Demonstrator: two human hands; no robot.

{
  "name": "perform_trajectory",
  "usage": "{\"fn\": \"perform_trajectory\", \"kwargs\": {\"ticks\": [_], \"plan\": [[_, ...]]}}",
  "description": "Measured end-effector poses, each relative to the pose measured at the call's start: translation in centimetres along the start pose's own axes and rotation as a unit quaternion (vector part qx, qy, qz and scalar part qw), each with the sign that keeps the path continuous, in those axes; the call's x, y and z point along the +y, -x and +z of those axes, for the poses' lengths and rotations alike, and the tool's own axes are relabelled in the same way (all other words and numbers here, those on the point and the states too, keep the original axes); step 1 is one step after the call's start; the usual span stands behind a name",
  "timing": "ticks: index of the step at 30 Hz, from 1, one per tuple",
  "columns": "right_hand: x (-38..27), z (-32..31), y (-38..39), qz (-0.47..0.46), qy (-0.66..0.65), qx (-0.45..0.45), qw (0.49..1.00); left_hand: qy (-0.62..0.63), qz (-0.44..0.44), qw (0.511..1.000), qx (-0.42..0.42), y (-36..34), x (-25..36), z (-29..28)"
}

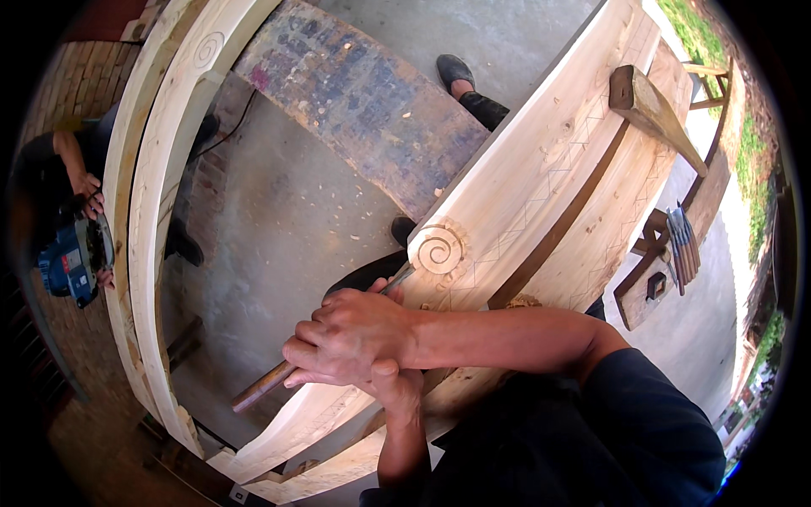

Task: The person carves a spiral pattern into a wooden board using a chisel and a wooden mallet.

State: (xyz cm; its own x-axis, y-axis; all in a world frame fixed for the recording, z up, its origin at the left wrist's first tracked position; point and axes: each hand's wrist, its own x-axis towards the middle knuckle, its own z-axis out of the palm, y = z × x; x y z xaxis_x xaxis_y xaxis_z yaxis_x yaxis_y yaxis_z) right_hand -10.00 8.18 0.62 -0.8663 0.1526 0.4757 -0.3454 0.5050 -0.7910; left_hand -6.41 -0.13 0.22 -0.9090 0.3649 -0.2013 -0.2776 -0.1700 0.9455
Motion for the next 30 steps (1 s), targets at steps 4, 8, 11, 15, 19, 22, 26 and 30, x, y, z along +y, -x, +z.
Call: {"fn": "perform_trajectory", "kwargs": {"ticks": [4, 8, 11, 15, 19, 22, 26, 30], "plan": [[0.3, -0.3, -0.3, 0.005, 0.002, 0.027, 1.0, -0.004, -0.009, 1.0, -0.01, 0.0, 0.5, 0.3], [0.6, 0.1, 0.2, 0.012, 0.025, 0.012, 1.0, -0.024, -0.055, 0.998, -0.025, -0.1, 1.6, 0.9], [1.0, -0.1, 0.1, 0.013, 0.034, 0.005, 0.999, -0.025, -0.091, 0.995, -0.033, -0.3, 2.1, 0.8], [1.7, 0.4, -0.1, 0.031, 0.055, 0.016, 0.998, 0.002, -0.14, 0.989, -0.041, -1.1, 2.8, 0.6], [1.6, 0.0, -0.4, 0.058, 0.072, -0.029, 0.995, -0.009, -0.156, 0.986, -0.063, -1.8, 3.0, 0.2], [0.4, -0.5, -0.3, 0.015, 0.087, -0.01, 0.996, -0.024, -0.076, 0.995, -0.055, -0.8, 1.9, 0.6], [-1.8, -0.5, -0.9, -0.014, 0.155, -0.047, 0.987, -0.017, -0.044, 0.998, -0.033, -1.3, 0.6, 0.0], [0.2, 0.4, -2.0, 0.026, 0.113, 0.008, 0.993, 0.048, -0.048, 0.997, -0.03, -2.2, -0.2, -1.3]]}}
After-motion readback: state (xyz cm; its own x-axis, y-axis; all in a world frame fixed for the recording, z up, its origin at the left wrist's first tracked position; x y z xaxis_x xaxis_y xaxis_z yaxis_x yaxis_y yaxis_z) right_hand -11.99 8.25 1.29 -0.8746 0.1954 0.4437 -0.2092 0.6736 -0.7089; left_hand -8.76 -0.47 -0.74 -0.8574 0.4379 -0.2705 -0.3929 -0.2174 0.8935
